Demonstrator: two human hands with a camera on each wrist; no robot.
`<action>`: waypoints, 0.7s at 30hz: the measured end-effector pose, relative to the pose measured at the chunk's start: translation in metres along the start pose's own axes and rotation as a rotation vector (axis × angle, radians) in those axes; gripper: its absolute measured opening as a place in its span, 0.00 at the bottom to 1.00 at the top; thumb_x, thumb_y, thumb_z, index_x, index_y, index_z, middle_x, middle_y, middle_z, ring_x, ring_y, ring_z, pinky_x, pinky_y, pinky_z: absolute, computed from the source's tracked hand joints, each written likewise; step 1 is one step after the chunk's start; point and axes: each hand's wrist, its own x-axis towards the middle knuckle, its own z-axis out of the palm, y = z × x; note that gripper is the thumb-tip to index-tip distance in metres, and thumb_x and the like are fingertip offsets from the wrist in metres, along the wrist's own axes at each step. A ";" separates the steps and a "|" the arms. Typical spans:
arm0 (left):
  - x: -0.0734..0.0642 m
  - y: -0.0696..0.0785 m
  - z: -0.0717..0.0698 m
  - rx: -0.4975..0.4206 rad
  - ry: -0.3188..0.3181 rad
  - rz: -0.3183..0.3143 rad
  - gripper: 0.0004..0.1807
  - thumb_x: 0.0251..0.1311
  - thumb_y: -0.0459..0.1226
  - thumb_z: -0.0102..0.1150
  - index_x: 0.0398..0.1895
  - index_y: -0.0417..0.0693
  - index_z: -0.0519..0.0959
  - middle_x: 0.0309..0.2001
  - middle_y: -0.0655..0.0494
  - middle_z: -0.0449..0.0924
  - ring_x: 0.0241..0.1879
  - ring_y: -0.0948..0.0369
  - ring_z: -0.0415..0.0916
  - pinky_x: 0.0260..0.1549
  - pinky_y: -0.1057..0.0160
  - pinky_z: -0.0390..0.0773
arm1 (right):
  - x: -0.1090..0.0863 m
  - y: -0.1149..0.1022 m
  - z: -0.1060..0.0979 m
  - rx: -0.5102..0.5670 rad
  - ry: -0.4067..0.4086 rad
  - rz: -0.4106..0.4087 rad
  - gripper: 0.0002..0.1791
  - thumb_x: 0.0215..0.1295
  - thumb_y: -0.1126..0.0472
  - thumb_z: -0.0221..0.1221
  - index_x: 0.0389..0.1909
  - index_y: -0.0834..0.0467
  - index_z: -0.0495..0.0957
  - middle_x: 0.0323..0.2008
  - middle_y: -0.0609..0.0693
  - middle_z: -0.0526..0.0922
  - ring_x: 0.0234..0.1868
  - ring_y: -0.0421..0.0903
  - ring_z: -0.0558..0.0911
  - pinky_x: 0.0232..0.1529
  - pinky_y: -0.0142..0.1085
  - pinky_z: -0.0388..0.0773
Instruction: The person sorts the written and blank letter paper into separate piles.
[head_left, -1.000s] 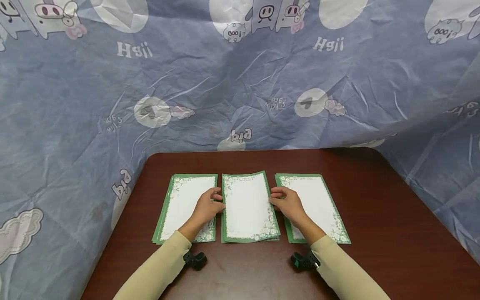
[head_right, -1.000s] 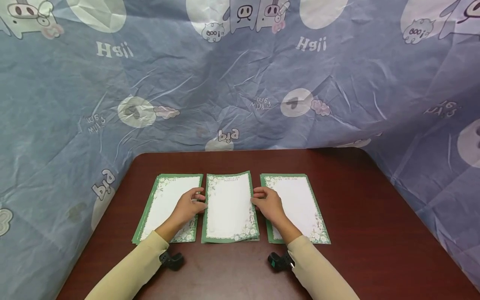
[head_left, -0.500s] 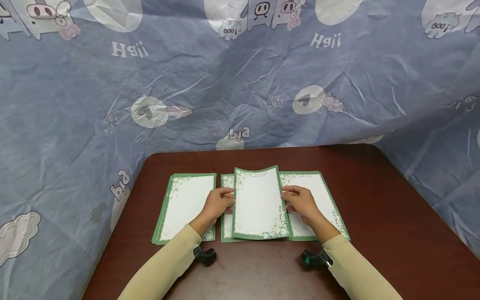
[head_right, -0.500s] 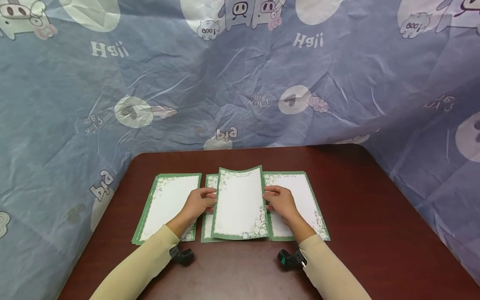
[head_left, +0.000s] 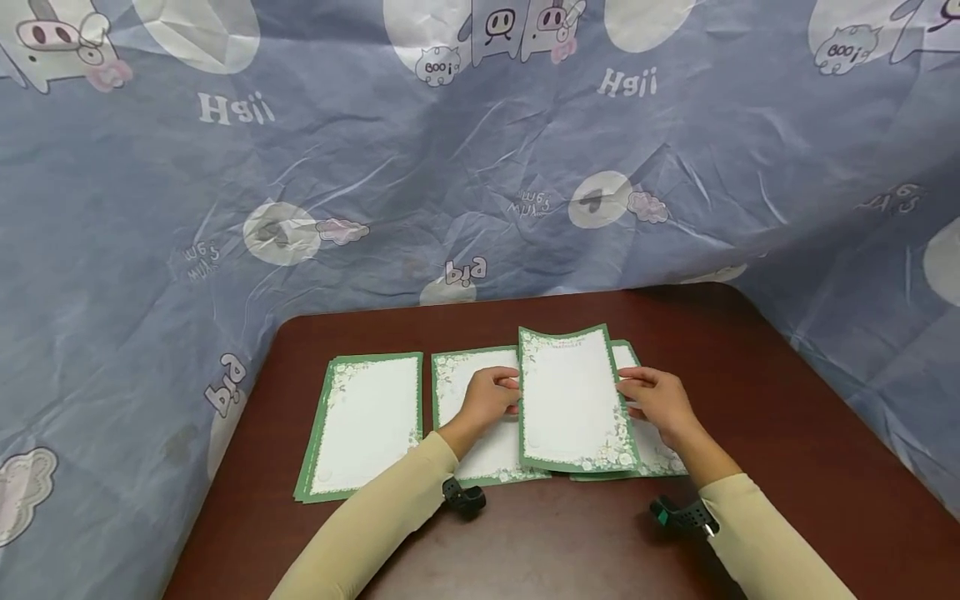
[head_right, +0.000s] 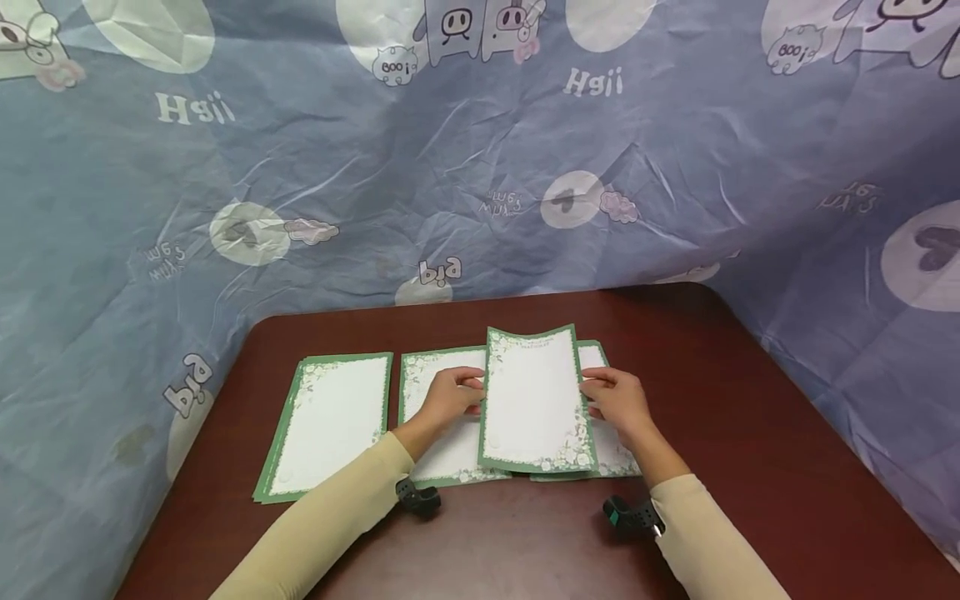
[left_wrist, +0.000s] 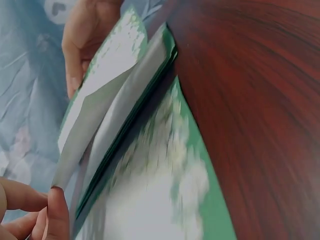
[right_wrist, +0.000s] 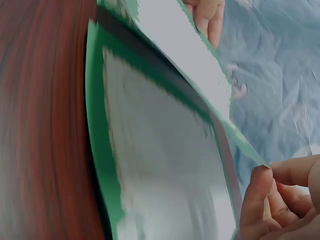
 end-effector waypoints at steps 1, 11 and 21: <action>0.001 0.000 0.006 -0.006 -0.001 0.001 0.19 0.61 0.21 0.60 0.56 0.32 0.80 0.33 0.50 0.76 0.23 0.61 0.76 0.27 0.60 0.84 | -0.001 0.002 -0.005 -0.009 0.003 -0.006 0.26 0.77 0.59 0.57 0.68 0.69 0.70 0.53 0.60 0.79 0.42 0.40 0.81 0.42 0.35 0.84; 0.002 -0.008 0.049 -0.012 -0.047 -0.070 0.18 0.65 0.22 0.60 0.58 0.31 0.78 0.35 0.50 0.77 0.29 0.59 0.78 0.28 0.62 0.85 | -0.004 0.031 -0.034 -0.130 0.036 0.009 0.25 0.78 0.59 0.55 0.68 0.70 0.70 0.54 0.65 0.80 0.42 0.46 0.81 0.37 0.37 0.82; 0.001 -0.005 0.048 0.062 -0.143 -0.098 0.21 0.68 0.27 0.59 0.63 0.28 0.73 0.39 0.47 0.84 0.35 0.55 0.84 0.33 0.60 0.85 | 0.000 0.044 -0.043 -0.257 0.103 0.000 0.25 0.78 0.57 0.54 0.65 0.71 0.73 0.56 0.69 0.78 0.47 0.60 0.83 0.41 0.43 0.84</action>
